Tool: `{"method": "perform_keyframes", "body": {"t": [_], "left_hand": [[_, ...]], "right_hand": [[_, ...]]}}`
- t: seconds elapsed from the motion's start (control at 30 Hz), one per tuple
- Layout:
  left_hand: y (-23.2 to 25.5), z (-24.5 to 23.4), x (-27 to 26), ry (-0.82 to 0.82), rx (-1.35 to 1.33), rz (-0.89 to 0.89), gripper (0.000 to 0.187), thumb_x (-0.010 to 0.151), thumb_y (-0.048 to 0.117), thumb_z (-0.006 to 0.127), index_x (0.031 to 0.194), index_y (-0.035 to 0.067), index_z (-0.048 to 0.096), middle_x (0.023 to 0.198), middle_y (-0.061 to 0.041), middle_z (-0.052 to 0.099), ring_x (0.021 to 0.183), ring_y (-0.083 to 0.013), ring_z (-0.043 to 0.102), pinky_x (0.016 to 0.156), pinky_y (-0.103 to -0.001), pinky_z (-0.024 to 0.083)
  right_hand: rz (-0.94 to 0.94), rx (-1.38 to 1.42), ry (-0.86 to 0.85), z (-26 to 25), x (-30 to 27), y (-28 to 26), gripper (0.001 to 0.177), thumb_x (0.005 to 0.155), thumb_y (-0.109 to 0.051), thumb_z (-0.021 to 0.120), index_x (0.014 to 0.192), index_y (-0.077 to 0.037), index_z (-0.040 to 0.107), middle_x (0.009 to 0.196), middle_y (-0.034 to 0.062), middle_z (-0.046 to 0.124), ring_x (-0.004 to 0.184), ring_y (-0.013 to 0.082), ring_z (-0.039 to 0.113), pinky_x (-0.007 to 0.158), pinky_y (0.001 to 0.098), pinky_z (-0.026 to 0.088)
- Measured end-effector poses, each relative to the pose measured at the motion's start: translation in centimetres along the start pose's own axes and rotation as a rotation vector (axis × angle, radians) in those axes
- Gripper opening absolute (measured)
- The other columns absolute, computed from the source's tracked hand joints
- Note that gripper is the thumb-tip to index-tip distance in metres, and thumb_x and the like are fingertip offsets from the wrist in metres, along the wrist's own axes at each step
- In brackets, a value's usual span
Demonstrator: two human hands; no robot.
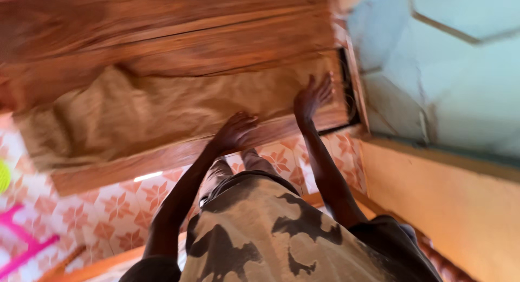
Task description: The person folds two garments on a wooden table. They first fold a pair of brown trousers, then fold a pair of maroon trousers, placing each folded item into a wooden cabinet.
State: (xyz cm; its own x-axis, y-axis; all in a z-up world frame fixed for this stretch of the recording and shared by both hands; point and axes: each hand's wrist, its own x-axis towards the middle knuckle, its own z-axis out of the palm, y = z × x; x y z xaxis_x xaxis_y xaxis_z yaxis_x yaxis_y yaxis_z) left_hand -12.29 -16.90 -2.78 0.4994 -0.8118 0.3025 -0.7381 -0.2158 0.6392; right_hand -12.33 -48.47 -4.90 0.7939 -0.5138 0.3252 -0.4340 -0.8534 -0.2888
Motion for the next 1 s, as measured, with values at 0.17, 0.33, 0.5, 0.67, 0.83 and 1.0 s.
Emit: {"method": "perform_keyframes", "body": {"t": [0.17,0.33,0.5,0.67,0.83,1.0], "left_hand": [[-2.5,-4.3,-3.3,0.15,0.143,-0.152,0.043,0.091,0.01,0.068,0.134,0.007,0.067,0.147,-0.016,0.059,0.137,-0.0339,0.053,0.118,-0.051,0.037],[-7.3,-12.1,-9.0,0.32,0.106,-0.482,0.048,0.087,0.001,0.061,0.134,0.008,0.065,0.148,-0.016,0.061,0.126,-0.0331,0.06,0.114,-0.048,0.045],[-12.2,-19.1,-14.6,0.485,0.305,-0.492,0.04,0.1,0.003,0.058,0.139,0.009,0.065,0.142,-0.014,0.064,0.129,-0.036,0.059,0.112,-0.05,0.046],[-18.5,-23.7,-18.0,0.44,0.378,-0.607,0.041,0.102,0.011,0.057,0.143,0.009,0.062,0.143,-0.019,0.06,0.134,-0.0416,0.052,0.111,-0.056,0.043],[-25.3,-26.5,-17.9,0.291,0.282,-0.804,0.05,0.11,0.045,0.056,0.143,0.009,0.06,0.142,-0.025,0.053,0.13,-0.0476,0.048,0.103,-0.065,0.039],[-27.7,-26.5,-15.1,0.065,0.202,-0.991,0.069,0.092,0.067,0.065,0.129,0.008,0.062,0.127,-0.019,0.06,0.121,-0.0397,0.053,0.099,-0.062,0.042]], "right_hand": [[-0.231,0.17,-0.163,1.6,-2.5,-8.4,0.064,0.09,0.002,0.054,0.154,-0.001,0.046,0.172,0.0305,0.016,0.16,0.0501,0.013,0.128,0.0686,0.012],[-0.558,0.435,-0.193,3.8,-4.8,-18.2,0.07,0.089,0.005,0.058,0.157,-0.003,0.044,0.171,0.0271,0.014,0.158,0.0471,0.014,0.126,0.0676,0.011],[-0.66,0.532,-0.327,5.3,-8.4,-27.7,0.064,0.088,0.008,0.058,0.15,-0.007,0.052,0.173,0.0196,0.023,0.16,0.0409,0.023,0.131,0.0645,0.015],[-0.719,0.62,-0.316,6.4,-11.6,-35.0,0.058,0.087,0.005,0.059,0.143,-0.006,0.054,0.17,0.0215,0.026,0.159,0.0418,0.025,0.13,0.0635,0.016],[-0.674,0.471,-0.326,6.9,-13.4,-38.0,0.059,0.094,-0.001,0.054,0.153,-0.006,0.05,0.169,0.0237,0.024,0.157,0.0437,0.023,0.127,0.0637,0.016],[-0.67,0.351,-0.336,6.4,-14.9,-37.2,0.057,0.102,-0.012,0.049,0.158,-0.006,0.043,0.169,0.0248,0.025,0.158,0.0421,0.022,0.127,0.0622,0.018]]}}
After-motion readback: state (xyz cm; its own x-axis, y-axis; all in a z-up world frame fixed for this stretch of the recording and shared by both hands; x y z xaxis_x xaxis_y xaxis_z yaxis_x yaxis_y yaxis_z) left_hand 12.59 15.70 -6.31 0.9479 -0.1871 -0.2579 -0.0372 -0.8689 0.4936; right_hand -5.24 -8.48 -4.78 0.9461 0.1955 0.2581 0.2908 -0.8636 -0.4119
